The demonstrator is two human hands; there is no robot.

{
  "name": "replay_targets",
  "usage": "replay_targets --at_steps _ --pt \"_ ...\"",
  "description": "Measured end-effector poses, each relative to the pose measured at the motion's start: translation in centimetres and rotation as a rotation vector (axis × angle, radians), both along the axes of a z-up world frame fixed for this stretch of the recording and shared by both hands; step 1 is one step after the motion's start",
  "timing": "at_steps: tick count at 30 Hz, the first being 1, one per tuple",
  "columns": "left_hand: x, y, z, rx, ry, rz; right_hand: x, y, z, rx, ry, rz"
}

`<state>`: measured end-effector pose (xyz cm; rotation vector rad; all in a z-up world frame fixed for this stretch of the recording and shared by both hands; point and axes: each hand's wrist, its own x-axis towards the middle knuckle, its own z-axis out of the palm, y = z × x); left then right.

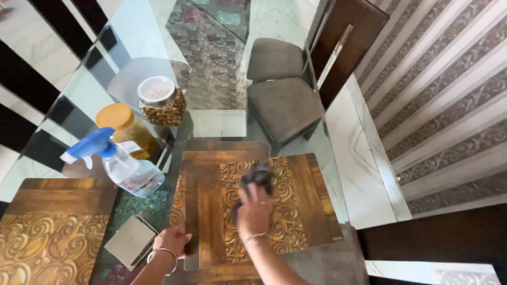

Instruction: Clean the dining table and place mats with a cleaning spray and a cloth.

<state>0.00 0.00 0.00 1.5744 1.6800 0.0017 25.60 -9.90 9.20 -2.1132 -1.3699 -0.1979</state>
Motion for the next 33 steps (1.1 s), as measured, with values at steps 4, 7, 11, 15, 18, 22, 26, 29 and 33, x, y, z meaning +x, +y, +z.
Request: replay_targets --at_steps 4,7,11,15,18,22,26,29,33 --pt "-0.2 0.2 0.4 -0.076 -0.046 0.049 -3.8 -5.6 2.0 -0.055 0.048 0.38" --pt "-0.5 1.2 -3.1 -0.161 -0.192 0.24 1.5 -9.1 2.3 -0.055 0.067 0.353" --pt "0.2 1.3 -1.6 -0.132 -0.098 0.149 9.7 -14.0 0.7 -0.045 -0.027 0.002" --pt "0.9 1.5 -2.1 -0.123 -0.076 0.164 15.4 -18.4 -0.6 -0.119 -0.077 -0.182" --pt "1.1 2.4 -3.0 -0.063 -0.016 -0.051 18.8 -20.8 -3.2 -0.174 -0.042 -0.502" --pt "2.8 4.8 -4.8 -0.032 -0.054 -0.04 17.2 -21.4 3.2 -0.042 0.001 -0.686" --pt "5.9 5.4 1.2 -0.357 -0.708 0.191 17.0 -22.3 0.7 0.048 0.21 -0.572" --pt "10.4 4.9 12.5 -0.361 -0.929 0.166 16.3 -20.8 -1.4 0.154 0.526 -0.593" --pt "14.9 2.9 22.6 -0.252 -1.118 0.061 10.0 -17.9 0.1 0.395 1.227 -0.53"
